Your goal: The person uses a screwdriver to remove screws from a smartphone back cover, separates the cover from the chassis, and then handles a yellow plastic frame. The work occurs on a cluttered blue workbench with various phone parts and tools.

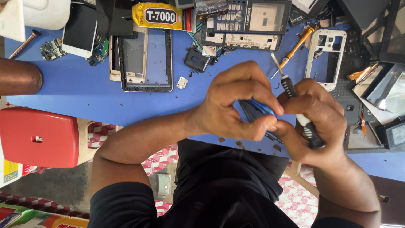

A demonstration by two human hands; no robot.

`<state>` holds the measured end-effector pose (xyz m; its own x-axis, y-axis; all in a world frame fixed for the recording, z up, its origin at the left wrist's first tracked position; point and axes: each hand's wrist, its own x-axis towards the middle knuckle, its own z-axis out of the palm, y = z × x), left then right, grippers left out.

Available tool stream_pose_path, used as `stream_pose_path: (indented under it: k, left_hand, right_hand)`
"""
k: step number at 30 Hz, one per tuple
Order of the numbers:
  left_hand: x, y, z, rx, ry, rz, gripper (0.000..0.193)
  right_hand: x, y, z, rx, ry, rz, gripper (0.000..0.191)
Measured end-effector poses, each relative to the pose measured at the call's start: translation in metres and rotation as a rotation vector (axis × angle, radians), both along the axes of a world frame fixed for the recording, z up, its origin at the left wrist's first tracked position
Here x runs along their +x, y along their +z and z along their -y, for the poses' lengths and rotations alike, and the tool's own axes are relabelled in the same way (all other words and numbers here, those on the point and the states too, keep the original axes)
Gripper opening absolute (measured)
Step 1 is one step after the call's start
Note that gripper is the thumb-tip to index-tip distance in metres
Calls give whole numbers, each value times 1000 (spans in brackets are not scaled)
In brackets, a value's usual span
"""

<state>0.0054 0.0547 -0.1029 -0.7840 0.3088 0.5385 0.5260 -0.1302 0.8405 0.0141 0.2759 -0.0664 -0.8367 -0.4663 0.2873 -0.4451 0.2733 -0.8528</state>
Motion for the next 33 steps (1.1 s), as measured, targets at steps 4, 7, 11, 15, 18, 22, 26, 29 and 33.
stream_pose_path:
  k: [4, 7, 11, 15, 18, 22, 26, 29, 33]
  left_hand:
    - [-6, -5, 6, 35, 45, 30, 15]
    - [-13, -9, 12, 76, 100, 41, 11]
    - [-21, -15, 17, 168, 120, 73, 15]
    - [-28, -23, 16, 200, 56, 34, 14]
    - [-32, -30, 15, 206, 13, 57, 14]
    - [-35, -37, 14, 232, -24, 112, 14]
    - [-36, -40, 14, 214, -10, 93, 14]
    - [-35, -41, 15, 224, -16, 103, 14]
    - [-35, -42, 15, 223, -27, 99, 14]
  right_hand:
    - [-7, -3, -3, -18, 11, 96, 34]
    - [-11, 0, -4, -47, 12, 206, 37]
    - [-11, 5, 4, 31, 9, 174, 33]
    - [-10, 7, 9, 18, -43, 11, 29]
    - [-11, 6, 10, 68, -84, -45, 26]
    - [-11, 0, 11, 119, -124, -77, 24]
    - [-11, -3, 11, 92, -109, -93, 25]
    - [-11, -3, 12, 101, -119, -104, 25]
    - [-12, -4, 12, 73, -111, -110, 25]
